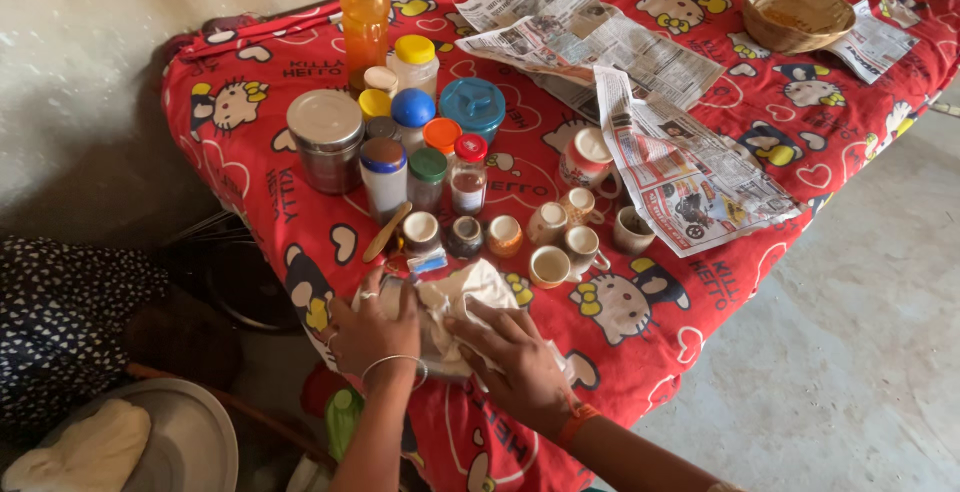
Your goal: The person wipes the exterior of several small metal and plastic containers with a white cloth on a table covered with a red Hello Kitty cloth. After wiping each container, the person places it on a nearby shelf lined with newspaper.
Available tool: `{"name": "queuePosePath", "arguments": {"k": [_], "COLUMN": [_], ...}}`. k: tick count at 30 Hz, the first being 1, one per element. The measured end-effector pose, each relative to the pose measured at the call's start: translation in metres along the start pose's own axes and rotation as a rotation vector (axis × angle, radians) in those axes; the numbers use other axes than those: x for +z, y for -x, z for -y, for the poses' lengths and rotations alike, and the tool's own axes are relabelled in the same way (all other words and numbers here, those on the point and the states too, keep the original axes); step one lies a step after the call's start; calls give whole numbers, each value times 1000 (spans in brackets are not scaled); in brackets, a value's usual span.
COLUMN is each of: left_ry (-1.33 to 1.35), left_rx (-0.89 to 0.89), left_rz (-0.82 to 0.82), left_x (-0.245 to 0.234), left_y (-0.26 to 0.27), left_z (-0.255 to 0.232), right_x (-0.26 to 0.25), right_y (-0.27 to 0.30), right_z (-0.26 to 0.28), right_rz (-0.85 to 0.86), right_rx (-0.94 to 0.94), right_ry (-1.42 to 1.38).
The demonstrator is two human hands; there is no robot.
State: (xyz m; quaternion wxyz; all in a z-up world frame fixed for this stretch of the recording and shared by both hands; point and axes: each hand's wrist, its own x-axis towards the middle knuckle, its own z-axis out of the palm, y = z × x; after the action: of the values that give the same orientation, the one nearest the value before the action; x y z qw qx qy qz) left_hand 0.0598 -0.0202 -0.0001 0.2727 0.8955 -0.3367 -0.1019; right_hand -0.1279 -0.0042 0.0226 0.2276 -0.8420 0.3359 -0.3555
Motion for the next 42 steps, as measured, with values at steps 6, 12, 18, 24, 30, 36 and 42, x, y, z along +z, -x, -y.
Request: {"name": "queuePosePath", "arguments": {"k": [6,12,18,24,30,36,42], "left_ry": [226,554,665,1197,1270,489,646], "left_rx": [228,128,-134,-661,-742,-190,-35], "left_rz": [-198,-83,-19,508,815,308,355], "left_x": [6,-15,-35,-37,44,53,15], "left_y": [-1,9,14,7,16,10,22], "left_z": [47,70,37,13,15,-10,-53], "right_x": [35,61,52,-3,-34,-35,-28], "right_y": [-13,-15,-11,-57,-71,-52,-59], "right_z": [-42,-84,-64,-31,-25,-29,-17], "right_rz": [22,235,131,-61,-37,-136,-144], "right_rx": [444,874,1000,663,417,269,139], "right_ry": [-420,-596,-860,-819,-105,-88,277]}}
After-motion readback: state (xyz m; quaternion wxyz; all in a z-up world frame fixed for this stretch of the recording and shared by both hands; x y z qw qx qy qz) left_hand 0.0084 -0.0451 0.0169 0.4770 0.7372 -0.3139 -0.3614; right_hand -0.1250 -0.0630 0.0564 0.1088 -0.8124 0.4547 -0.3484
